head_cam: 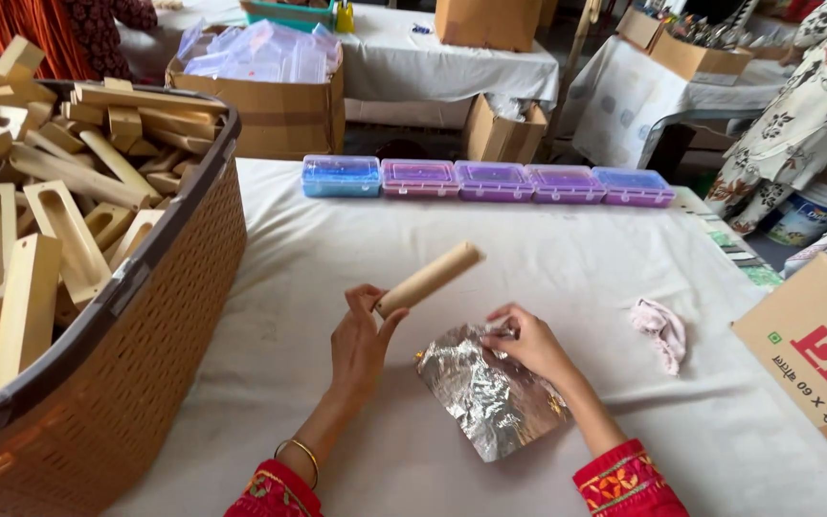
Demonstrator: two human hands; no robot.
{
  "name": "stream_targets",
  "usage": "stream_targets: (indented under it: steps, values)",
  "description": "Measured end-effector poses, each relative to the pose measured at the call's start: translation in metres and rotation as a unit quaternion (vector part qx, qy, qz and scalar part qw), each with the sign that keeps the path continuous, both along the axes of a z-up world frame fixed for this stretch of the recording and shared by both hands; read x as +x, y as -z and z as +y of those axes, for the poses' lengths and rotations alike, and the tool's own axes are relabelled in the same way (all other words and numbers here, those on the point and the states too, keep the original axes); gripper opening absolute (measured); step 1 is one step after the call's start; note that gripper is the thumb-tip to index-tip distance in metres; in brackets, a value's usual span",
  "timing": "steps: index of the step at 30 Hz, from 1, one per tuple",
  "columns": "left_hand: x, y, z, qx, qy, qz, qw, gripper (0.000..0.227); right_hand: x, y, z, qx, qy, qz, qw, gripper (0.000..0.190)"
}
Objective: Cleaning wooden items with a cloth and wrapping them in decorative foil.
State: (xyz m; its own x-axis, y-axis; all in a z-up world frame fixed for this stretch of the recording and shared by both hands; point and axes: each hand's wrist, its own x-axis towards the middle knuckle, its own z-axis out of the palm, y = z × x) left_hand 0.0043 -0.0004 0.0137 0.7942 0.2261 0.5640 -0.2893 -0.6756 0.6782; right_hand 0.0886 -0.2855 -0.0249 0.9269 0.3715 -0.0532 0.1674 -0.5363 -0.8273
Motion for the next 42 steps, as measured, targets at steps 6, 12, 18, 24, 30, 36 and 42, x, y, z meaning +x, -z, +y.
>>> stream_targets:
  steps: [6, 12, 18, 24, 30, 36, 42]
  values:
    - [0.003, 0.023, -0.032, -0.168, 0.117, 0.04, 0.978, 0.06, -0.004, 0.012, 0.021, -0.062, 0.147, -0.234, 0.959, 0.056]
    - [-0.008, 0.038, -0.041, -0.122, 0.303, 0.134, 0.935, 0.059, 0.032, 0.05, -0.002, 0.055, 0.087, -0.27, 0.957, 0.047]
    - [-0.007, 0.03, -0.03, -0.07, 0.283, 0.157, 0.944, 0.057, 0.05, 0.023, -0.063, 0.191, 0.062, 0.015, 0.979, 0.034]
    - [-0.009, 0.034, -0.03, 0.027, 0.269, 0.13, 0.954, 0.054, 0.002, -0.043, -0.06, 0.171, 0.088, -0.158, 0.968, 0.017]
    - [-0.009, 0.032, -0.026, 0.061, 0.278, 0.084, 0.955, 0.046, -0.051, -0.095, 0.0, -0.012, -0.127, -0.084, 0.988, 0.038]
    - [-0.013, 0.028, -0.023, 0.053, 0.278, 0.096, 0.954, 0.044, -0.048, -0.08, 0.002, -0.069, -0.097, -0.011, 0.993, 0.054]
    - [-0.02, -0.001, -0.015, 0.069, 0.287, 0.164, 0.941, 0.066, -0.05, -0.084, 0.007, -0.116, -0.075, 0.001, 0.99, 0.052]
